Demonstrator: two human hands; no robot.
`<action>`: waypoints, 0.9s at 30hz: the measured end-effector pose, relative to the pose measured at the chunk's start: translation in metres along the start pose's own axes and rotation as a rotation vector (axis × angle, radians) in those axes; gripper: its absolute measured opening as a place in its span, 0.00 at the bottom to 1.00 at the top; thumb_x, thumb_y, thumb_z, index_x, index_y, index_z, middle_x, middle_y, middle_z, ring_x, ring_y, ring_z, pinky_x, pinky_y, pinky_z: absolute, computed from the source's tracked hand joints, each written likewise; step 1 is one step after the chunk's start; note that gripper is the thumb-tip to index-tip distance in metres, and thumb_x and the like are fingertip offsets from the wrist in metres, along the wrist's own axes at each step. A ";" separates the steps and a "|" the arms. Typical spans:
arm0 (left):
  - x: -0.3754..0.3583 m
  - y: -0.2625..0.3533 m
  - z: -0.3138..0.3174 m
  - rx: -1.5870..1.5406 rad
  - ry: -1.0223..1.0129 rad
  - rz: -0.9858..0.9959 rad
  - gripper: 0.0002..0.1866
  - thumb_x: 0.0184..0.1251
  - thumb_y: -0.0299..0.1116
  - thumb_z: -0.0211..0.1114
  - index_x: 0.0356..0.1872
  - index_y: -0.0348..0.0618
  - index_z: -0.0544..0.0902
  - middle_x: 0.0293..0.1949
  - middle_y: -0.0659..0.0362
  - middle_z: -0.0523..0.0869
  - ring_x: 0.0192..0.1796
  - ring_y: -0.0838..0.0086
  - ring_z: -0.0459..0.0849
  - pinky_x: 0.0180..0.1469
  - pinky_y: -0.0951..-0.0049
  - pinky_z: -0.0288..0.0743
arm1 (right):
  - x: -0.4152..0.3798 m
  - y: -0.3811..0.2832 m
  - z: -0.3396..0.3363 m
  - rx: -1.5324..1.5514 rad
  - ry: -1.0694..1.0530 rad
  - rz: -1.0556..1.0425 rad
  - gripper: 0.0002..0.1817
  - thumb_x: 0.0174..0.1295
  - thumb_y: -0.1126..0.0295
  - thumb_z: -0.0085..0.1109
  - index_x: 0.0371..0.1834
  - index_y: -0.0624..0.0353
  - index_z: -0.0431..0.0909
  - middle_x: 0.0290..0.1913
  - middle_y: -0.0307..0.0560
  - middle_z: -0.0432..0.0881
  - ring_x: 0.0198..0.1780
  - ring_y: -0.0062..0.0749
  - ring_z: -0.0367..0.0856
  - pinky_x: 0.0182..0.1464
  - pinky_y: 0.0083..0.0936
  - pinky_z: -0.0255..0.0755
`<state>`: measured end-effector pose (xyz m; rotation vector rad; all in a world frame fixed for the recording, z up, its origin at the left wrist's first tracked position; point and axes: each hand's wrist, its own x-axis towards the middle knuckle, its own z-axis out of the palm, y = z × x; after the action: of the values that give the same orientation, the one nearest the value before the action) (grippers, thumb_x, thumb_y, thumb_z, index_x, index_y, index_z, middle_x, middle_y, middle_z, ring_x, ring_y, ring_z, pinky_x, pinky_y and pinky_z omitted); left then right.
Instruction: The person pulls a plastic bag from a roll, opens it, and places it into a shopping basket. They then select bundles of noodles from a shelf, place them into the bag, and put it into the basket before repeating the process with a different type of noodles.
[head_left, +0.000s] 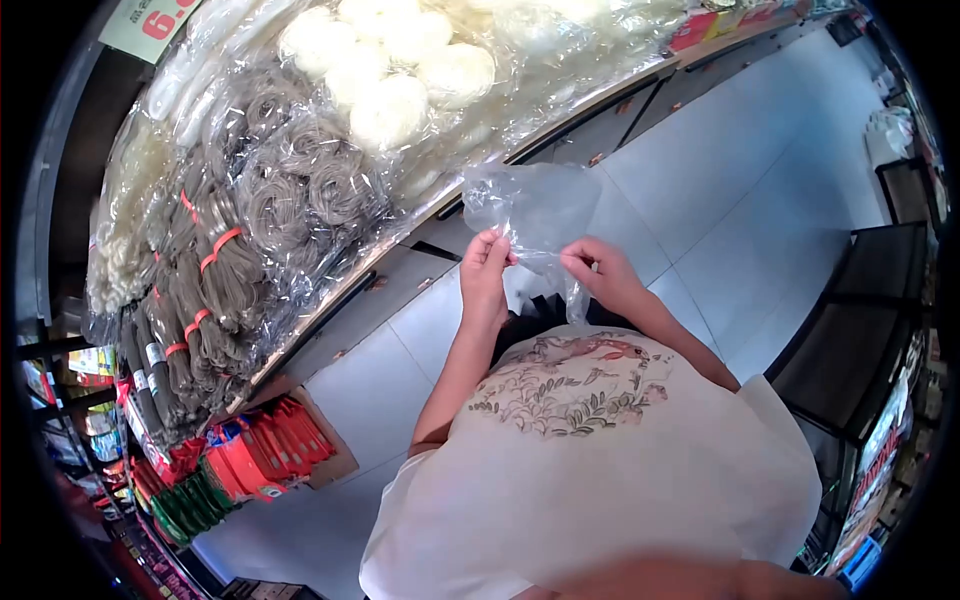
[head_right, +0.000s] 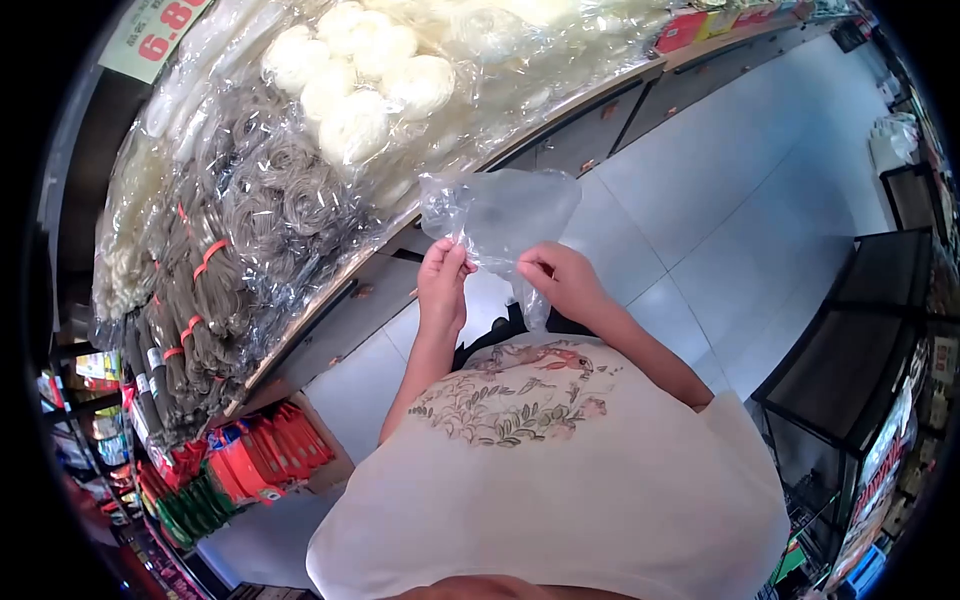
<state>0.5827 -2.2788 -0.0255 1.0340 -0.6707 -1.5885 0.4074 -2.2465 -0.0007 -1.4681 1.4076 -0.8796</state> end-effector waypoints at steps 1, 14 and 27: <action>0.003 0.000 0.001 -0.045 0.023 0.020 0.03 0.59 0.26 0.53 0.34 0.41 0.71 0.29 0.62 0.76 0.29 0.80 0.74 0.33 0.81 0.68 | 0.003 0.001 -0.003 0.001 -0.017 -0.028 0.07 0.54 0.69 0.54 0.30 0.62 0.74 0.27 0.40 0.74 0.27 0.22 0.70 0.33 0.18 0.66; -0.007 0.012 0.031 0.001 -0.073 0.006 0.06 0.60 0.28 0.54 0.37 0.40 0.71 0.30 0.64 0.74 0.32 0.82 0.71 0.37 0.81 0.66 | 0.031 0.018 0.007 0.129 -0.281 0.093 0.14 0.54 0.66 0.53 0.41 0.61 0.72 0.36 0.42 0.78 0.44 0.28 0.73 0.49 0.23 0.62; -0.033 0.005 -0.062 1.067 0.141 0.378 0.39 0.40 0.22 0.56 0.61 0.44 0.55 0.57 0.46 0.61 0.61 0.54 0.57 0.62 0.65 0.51 | 0.073 -0.005 -0.062 1.533 -0.278 0.407 0.09 0.58 0.64 0.46 0.36 0.57 0.71 0.28 0.40 0.75 0.32 0.33 0.75 0.52 0.40 0.65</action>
<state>0.6417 -2.2426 -0.0408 1.6175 -1.5799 -0.7552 0.3587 -2.3264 0.0193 -0.0949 0.4268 -1.0125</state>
